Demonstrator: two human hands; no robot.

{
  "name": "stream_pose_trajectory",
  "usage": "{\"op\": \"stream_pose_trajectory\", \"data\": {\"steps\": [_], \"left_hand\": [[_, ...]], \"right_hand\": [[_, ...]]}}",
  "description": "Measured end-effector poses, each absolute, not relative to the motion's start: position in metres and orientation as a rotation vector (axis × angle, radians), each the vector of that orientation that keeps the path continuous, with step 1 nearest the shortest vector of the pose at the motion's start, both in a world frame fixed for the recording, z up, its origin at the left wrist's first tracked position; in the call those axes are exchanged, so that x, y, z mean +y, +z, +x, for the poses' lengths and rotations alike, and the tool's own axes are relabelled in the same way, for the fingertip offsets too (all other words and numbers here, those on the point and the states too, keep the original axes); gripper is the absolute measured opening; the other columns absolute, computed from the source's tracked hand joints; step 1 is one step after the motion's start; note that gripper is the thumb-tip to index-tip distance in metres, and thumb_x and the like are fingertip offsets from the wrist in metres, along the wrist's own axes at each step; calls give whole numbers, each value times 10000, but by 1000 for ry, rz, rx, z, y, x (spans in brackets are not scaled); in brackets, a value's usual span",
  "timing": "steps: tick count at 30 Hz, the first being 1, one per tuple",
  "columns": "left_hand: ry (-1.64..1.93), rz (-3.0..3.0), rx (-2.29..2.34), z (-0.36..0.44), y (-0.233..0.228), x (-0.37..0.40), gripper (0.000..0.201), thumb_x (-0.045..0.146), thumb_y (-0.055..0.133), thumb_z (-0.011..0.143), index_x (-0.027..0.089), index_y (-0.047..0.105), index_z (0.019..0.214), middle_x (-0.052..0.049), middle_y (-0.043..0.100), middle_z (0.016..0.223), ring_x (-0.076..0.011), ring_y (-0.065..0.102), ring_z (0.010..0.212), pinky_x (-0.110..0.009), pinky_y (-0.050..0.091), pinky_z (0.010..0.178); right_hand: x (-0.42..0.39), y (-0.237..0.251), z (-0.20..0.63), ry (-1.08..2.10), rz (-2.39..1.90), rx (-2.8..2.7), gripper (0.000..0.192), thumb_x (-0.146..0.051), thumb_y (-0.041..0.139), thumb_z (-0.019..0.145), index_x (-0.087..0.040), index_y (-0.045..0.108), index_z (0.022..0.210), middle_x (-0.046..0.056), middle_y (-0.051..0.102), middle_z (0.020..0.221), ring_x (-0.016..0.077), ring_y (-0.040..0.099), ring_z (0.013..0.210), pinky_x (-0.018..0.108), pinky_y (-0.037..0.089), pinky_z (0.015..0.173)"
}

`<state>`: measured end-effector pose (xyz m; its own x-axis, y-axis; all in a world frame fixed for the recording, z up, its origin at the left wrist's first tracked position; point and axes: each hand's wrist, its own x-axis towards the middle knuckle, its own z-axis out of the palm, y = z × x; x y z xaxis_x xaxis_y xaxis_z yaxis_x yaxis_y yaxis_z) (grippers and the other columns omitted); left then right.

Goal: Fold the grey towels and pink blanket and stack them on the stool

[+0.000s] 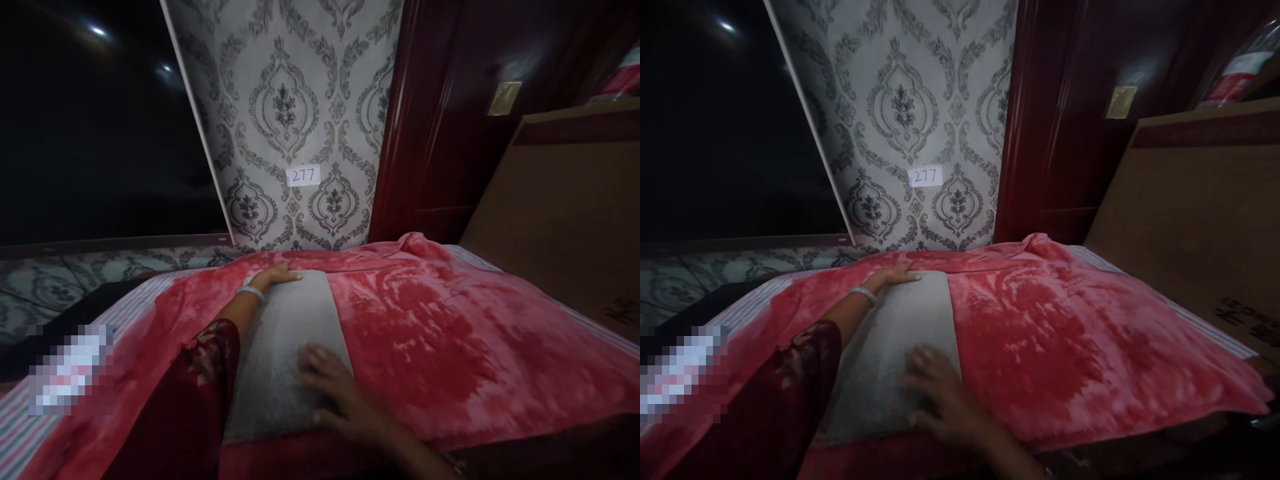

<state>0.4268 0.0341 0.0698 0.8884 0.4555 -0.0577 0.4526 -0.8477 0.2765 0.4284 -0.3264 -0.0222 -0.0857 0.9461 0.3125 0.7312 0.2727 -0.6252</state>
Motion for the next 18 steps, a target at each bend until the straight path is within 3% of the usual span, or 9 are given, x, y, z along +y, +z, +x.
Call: {"op": "stream_pose_trajectory", "data": {"steps": [3,5,7,10,13,15,18], "left_hand": [[-34,2789,691,423,95,29,626,703,634,709,151,687,1000,-138,737,1057,-292,678,985,-325,503,800],[-25,2810,695,419,114,22,581,689,617,734,149,678,939,-133,726,1017,-289,667,958,-322,485,779],[45,2854,657,411,135,11,549,679,592,760,157,665,913,-112,712,968,-276,650,938,-313,465,762],[252,2920,530,393,175,-10,536,684,581,772,162,645,879,-65,668,844,-239,620,846,-295,436,709],[450,2949,477,370,221,-34,515,670,601,785,158,626,843,-35,605,760,-196,581,760,-286,419,686],[541,2966,466,357,250,-46,479,633,634,792,156,622,837,-29,582,750,-188,573,765,-292,431,717],[600,2961,452,340,285,-58,448,571,674,798,136,634,900,-31,585,798,-208,601,861,-317,460,814]], "right_hand": [[-313,-45,455,210,-1608,-1332,779,-620,490,958,-291,248,1622,131,234,1674,324,192,1545,609,275,1194],[-304,-50,470,330,-1589,-1080,949,-657,519,918,-260,61,1649,185,276,1647,346,336,1489,628,366,1133],[-300,-45,476,544,-1480,-979,1070,-711,557,861,-230,11,1645,217,379,1588,350,488,1387,613,439,1073],[-302,-27,466,767,-1269,-922,1040,-703,675,767,-209,276,1591,186,569,1440,337,596,1268,557,479,1049],[-307,-12,445,954,-1172,-866,810,-614,798,656,-172,610,1308,141,713,1214,337,668,1122,517,523,986],[-307,-4,437,1002,-1191,-799,665,-568,820,605,-162,692,1116,123,751,1084,330,695,1009,500,552,915],[-305,18,450,829,-1336,-748,505,-491,790,541,-172,710,925,87,757,925,301,695,862,443,572,794]]}}
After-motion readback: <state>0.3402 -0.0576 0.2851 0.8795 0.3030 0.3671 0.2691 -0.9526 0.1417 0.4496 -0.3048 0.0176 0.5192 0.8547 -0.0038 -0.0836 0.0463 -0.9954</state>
